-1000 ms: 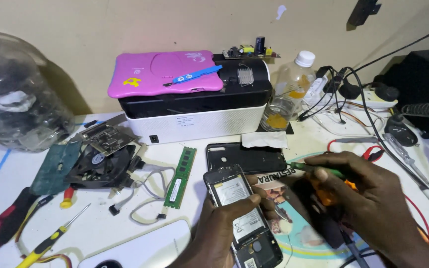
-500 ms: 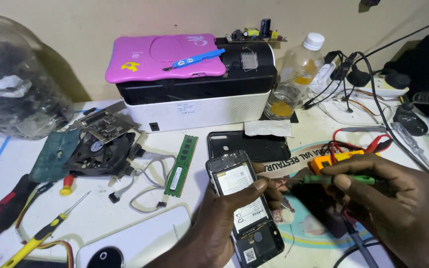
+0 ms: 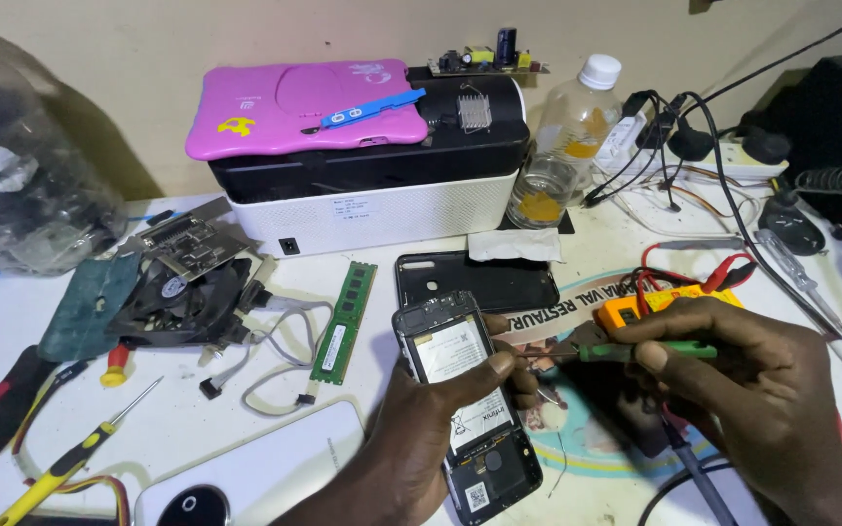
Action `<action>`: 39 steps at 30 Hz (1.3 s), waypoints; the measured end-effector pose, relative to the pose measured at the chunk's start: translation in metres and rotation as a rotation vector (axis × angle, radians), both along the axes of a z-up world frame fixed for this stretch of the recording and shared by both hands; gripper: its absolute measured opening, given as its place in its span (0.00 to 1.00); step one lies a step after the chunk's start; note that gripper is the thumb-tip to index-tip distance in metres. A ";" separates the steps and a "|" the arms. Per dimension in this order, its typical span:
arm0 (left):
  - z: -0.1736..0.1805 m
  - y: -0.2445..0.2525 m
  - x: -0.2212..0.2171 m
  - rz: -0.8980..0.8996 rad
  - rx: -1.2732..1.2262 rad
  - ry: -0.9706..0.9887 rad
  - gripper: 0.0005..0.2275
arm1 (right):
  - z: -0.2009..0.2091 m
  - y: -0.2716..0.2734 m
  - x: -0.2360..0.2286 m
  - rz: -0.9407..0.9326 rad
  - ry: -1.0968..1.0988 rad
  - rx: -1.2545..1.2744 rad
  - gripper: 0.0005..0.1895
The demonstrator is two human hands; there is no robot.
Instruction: The person uses a screwdriver to remove screws from the back of a disassembled smartphone. They then detach the back cover, separate the internal components, and reassemble the device by placing the back cover back on and securing it. Finally, they connect a charging cable to the phone.
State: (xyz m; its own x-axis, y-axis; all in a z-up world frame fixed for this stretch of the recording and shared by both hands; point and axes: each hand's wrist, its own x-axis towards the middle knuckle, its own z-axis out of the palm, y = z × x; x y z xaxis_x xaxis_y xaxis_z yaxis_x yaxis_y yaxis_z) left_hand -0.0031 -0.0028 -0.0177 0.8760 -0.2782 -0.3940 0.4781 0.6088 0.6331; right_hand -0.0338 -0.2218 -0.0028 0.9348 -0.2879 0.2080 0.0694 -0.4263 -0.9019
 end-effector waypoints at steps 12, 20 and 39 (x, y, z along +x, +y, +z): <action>-0.008 -0.002 -0.001 0.009 0.004 -0.100 0.17 | 0.006 0.000 -0.004 0.090 -0.147 -0.282 0.09; -0.011 -0.003 0.000 0.015 0.033 -0.083 0.19 | 0.019 0.008 -0.010 0.145 -0.198 -0.372 0.09; -0.001 0.005 -0.005 -0.189 -0.034 -0.281 0.34 | 0.034 0.025 -0.017 0.104 -0.348 -0.620 0.10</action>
State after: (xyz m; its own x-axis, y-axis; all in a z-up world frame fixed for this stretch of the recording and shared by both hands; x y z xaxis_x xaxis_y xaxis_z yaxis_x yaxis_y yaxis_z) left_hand -0.0081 0.0018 -0.0190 0.8805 -0.4552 -0.1322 0.3945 0.5491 0.7368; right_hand -0.0510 -0.1970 0.0315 0.8005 0.0667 0.5957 0.3770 -0.8287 -0.4138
